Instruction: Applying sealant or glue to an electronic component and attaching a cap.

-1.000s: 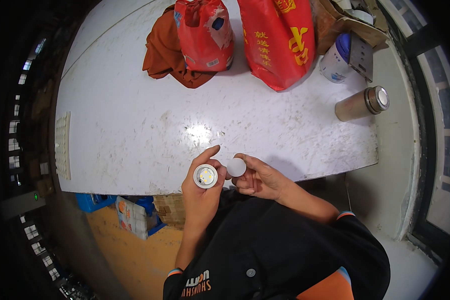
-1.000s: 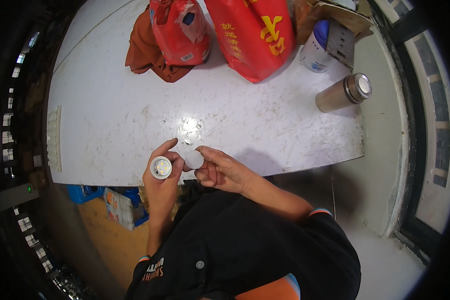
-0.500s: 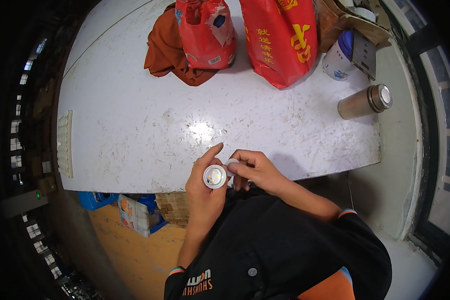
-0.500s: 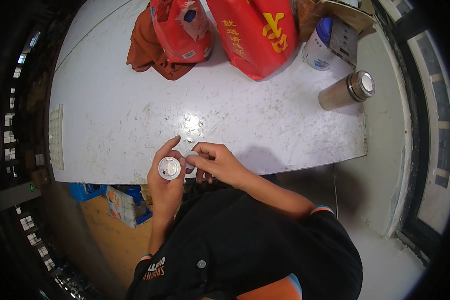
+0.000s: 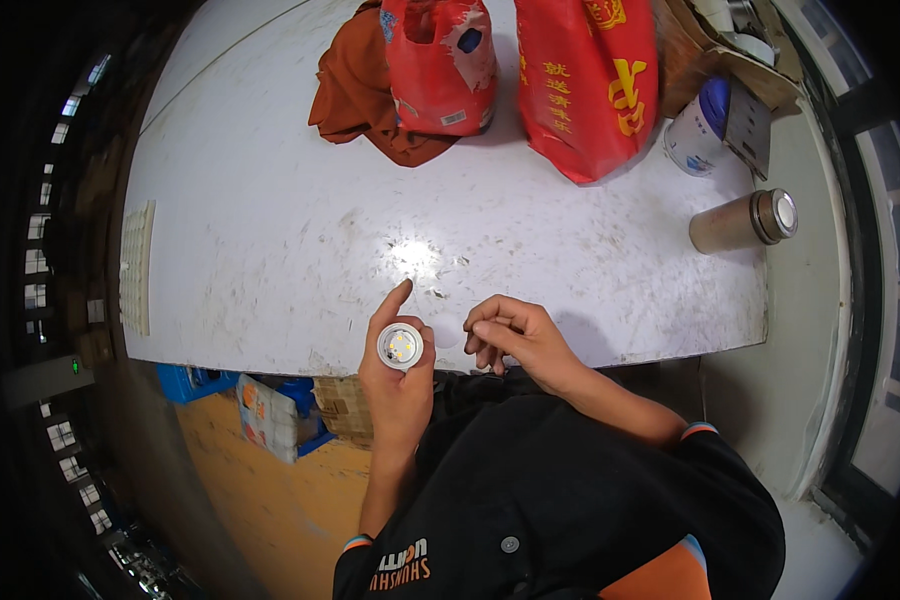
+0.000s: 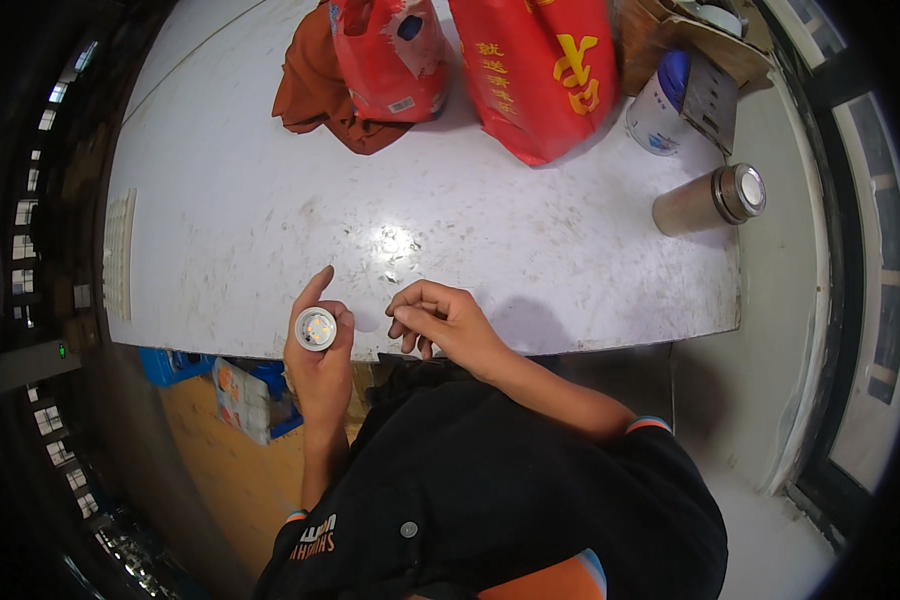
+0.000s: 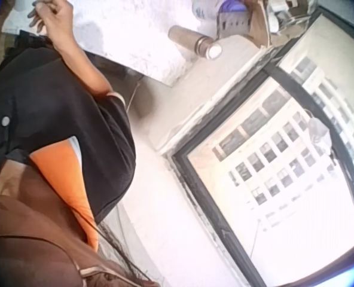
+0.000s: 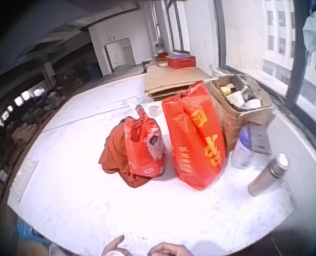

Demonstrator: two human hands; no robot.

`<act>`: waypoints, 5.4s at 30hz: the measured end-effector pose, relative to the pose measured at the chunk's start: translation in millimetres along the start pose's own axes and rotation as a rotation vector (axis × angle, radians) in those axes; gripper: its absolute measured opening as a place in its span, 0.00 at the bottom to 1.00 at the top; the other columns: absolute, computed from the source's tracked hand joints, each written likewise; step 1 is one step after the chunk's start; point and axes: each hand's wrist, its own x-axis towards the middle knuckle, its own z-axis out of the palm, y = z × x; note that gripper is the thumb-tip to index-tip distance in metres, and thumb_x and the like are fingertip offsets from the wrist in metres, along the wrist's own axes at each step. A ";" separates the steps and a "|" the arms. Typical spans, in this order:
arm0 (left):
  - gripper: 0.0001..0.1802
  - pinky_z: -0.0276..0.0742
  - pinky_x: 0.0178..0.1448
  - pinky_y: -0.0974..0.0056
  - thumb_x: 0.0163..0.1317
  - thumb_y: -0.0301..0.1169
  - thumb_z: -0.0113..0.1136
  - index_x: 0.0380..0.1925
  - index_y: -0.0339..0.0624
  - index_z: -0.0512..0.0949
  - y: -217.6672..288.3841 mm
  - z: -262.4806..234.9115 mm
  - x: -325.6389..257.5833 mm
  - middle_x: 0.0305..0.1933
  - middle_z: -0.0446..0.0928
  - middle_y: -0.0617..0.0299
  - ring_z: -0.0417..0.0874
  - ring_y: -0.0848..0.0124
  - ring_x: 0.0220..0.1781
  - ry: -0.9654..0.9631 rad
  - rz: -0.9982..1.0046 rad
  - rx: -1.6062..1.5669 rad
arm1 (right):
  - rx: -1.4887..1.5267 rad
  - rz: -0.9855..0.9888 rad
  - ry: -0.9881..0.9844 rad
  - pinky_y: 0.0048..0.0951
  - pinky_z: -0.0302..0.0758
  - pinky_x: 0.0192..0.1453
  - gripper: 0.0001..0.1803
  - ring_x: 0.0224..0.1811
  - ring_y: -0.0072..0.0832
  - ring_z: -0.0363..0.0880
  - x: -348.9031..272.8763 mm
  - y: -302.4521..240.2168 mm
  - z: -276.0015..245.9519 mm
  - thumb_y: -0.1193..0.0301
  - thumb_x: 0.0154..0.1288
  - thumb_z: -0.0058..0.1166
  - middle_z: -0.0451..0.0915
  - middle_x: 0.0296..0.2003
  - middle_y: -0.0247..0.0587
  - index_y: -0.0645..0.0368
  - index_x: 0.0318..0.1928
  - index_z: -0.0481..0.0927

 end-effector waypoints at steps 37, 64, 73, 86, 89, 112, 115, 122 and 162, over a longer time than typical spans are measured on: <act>0.23 0.70 0.44 0.75 0.57 0.18 0.56 0.55 0.41 0.72 -11.7 -2.3 6.4 0.36 0.73 0.67 0.72 0.81 0.38 -0.050 -0.084 -0.195 | -0.713 -0.596 0.228 0.23 0.73 0.37 0.12 0.41 0.25 0.76 2.5 -17.8 16.8 0.79 0.50 0.61 0.76 0.44 0.40 0.60 0.38 0.77; 0.22 0.68 0.50 0.71 0.58 0.19 0.57 0.54 0.35 0.70 1.1 13.1 8.7 0.34 0.72 0.67 0.72 0.79 0.40 -0.086 0.018 -0.142 | 1.019 0.272 -0.144 0.22 0.71 0.33 0.18 0.39 0.25 0.75 -1.4 14.2 -11.3 0.61 0.65 0.53 0.77 0.41 0.41 0.57 0.50 0.72; 0.22 0.71 0.45 0.72 0.57 0.20 0.57 0.54 0.40 0.72 -3.5 16.2 9.3 0.34 0.74 0.66 0.73 0.79 0.39 -0.184 -0.095 -0.130 | 1.065 0.405 -0.138 0.22 0.66 0.27 0.11 0.33 0.25 0.74 -3.1 32.8 -10.2 0.60 0.67 0.49 0.77 0.35 0.43 0.55 0.37 0.71; 0.21 0.69 0.43 0.74 0.57 0.22 0.58 0.54 0.40 0.73 -48.3 24.1 15.5 0.34 0.73 0.67 0.71 0.80 0.38 -0.179 -0.214 -0.170 | 0.818 0.397 -0.009 0.21 0.69 0.26 0.11 0.34 0.26 0.78 6.6 47.6 -25.8 0.60 0.67 0.49 0.78 0.40 0.44 0.53 0.39 0.68; 0.21 0.69 0.43 0.74 0.58 0.22 0.57 0.53 0.39 0.73 -50.7 21.8 16.4 0.34 0.73 0.67 0.71 0.80 0.38 -0.182 -0.209 -0.143 | 0.841 0.439 -0.033 0.21 0.69 0.26 0.11 0.35 0.26 0.79 9.9 49.5 -26.1 0.60 0.68 0.48 0.78 0.41 0.44 0.53 0.41 0.69; 0.21 0.73 0.44 0.72 0.58 0.21 0.57 0.54 0.41 0.72 -46.5 2.4 5.8 0.34 0.76 0.65 0.76 0.78 0.38 -0.208 -0.223 -0.264 | 0.789 0.396 -0.079 0.22 0.72 0.29 0.11 0.34 0.27 0.79 11.7 42.3 -15.2 0.65 0.66 0.49 0.79 0.34 0.41 0.54 0.46 0.71; 0.21 0.72 0.42 0.73 0.58 0.22 0.56 0.54 0.40 0.73 -38.6 3.3 5.1 0.34 0.74 0.67 0.73 0.79 0.38 -0.165 -0.207 -0.200 | 0.637 0.340 -0.073 0.21 0.71 0.27 0.09 0.31 0.25 0.80 13.1 30.6 -9.2 0.65 0.66 0.50 0.78 0.29 0.37 0.57 0.41 0.72; 0.22 0.68 0.44 0.74 0.58 0.21 0.56 0.54 0.40 0.72 -33.0 3.2 1.7 0.34 0.72 0.67 0.71 0.80 0.37 -0.123 -0.116 -0.035 | -0.139 -0.043 0.261 0.19 0.70 0.26 0.10 0.28 0.21 0.78 18.3 30.1 -12.2 0.67 0.67 0.48 0.78 0.30 0.37 0.62 0.34 0.74; 0.26 0.69 0.39 0.73 0.56 0.19 0.59 0.57 0.40 0.69 -36.2 -3.3 -20.4 0.30 0.72 0.67 0.71 0.80 0.33 -0.116 0.156 -0.200 | 0.312 0.239 -0.082 0.20 0.71 0.26 0.13 0.26 0.22 0.78 -3.1 7.5 0.9 0.60 0.69 0.44 0.73 0.24 0.32 0.58 0.38 0.72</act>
